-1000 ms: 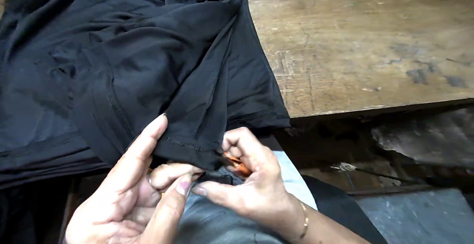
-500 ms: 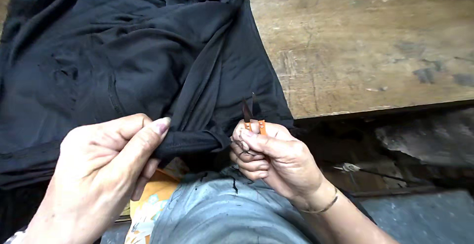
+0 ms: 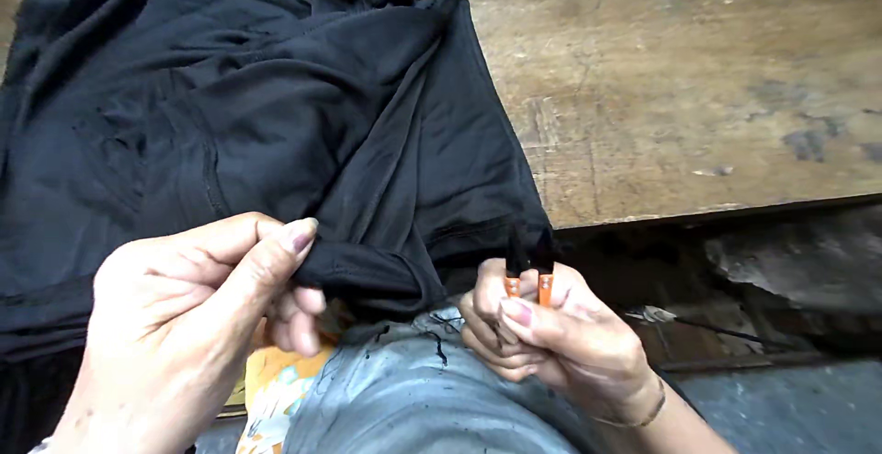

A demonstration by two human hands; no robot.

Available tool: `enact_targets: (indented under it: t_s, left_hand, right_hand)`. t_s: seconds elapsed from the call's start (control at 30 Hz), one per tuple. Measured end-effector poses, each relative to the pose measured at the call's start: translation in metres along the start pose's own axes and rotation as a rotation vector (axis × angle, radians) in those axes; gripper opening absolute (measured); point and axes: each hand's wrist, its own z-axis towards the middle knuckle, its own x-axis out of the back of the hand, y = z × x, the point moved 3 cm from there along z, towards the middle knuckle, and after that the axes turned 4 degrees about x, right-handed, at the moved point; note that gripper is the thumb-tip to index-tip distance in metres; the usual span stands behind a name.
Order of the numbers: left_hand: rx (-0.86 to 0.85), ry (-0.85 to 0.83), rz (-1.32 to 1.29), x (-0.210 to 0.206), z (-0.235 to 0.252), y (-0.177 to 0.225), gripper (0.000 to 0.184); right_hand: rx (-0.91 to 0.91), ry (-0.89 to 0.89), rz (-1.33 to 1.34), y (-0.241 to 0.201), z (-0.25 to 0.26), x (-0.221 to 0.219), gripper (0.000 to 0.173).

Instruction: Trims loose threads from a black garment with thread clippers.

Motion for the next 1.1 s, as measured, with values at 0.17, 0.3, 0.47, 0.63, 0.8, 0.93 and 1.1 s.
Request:
enact_targets:
  t_s: [0.17, 0.3, 0.47, 0.63, 0.8, 0.93, 1.1]
  left_hand:
    - [-0.05, 0.125, 0.006, -0.008, -0.006, 0.001, 0.057]
    - [0.02, 0.093, -0.026, -0.023, -0.028, 0.0, 0.102]
    - [0.066, -0.034, -0.066, -0.032, -0.056, -0.012, 0.054]
    - [0.204, -0.001, -0.222, -0.042, -0.059, -0.016, 0.073]
    - [0.264, -0.024, -0.362, -0.035, -0.053, -0.015, 0.065]
    - [0.355, -0.057, -0.534, -0.023, -0.053, -0.017, 0.074]
    - [0.412, -0.118, -0.723, -0.018, -0.053, -0.025, 0.077]
  right_hand:
    - [0.168, 0.012, -0.668, 0.003, -0.006, -0.02, 0.022]
    - [0.342, -0.168, -0.923, 0.011, -0.005, -0.043, 0.016]
    - [0.358, -0.25, -1.026, 0.016, -0.009, -0.057, 0.011]
    - [0.397, -0.293, -1.038, 0.02, -0.01, -0.067, 0.009]
    - [0.343, -0.282, -0.933, 0.025, -0.005, -0.067, 0.012]
    - [-0.1, -0.106, -0.281, 0.028, -0.008, -0.046, 0.044]
    - [-0.362, 0.057, 0.09, 0.035, -0.008, -0.027, 0.047]
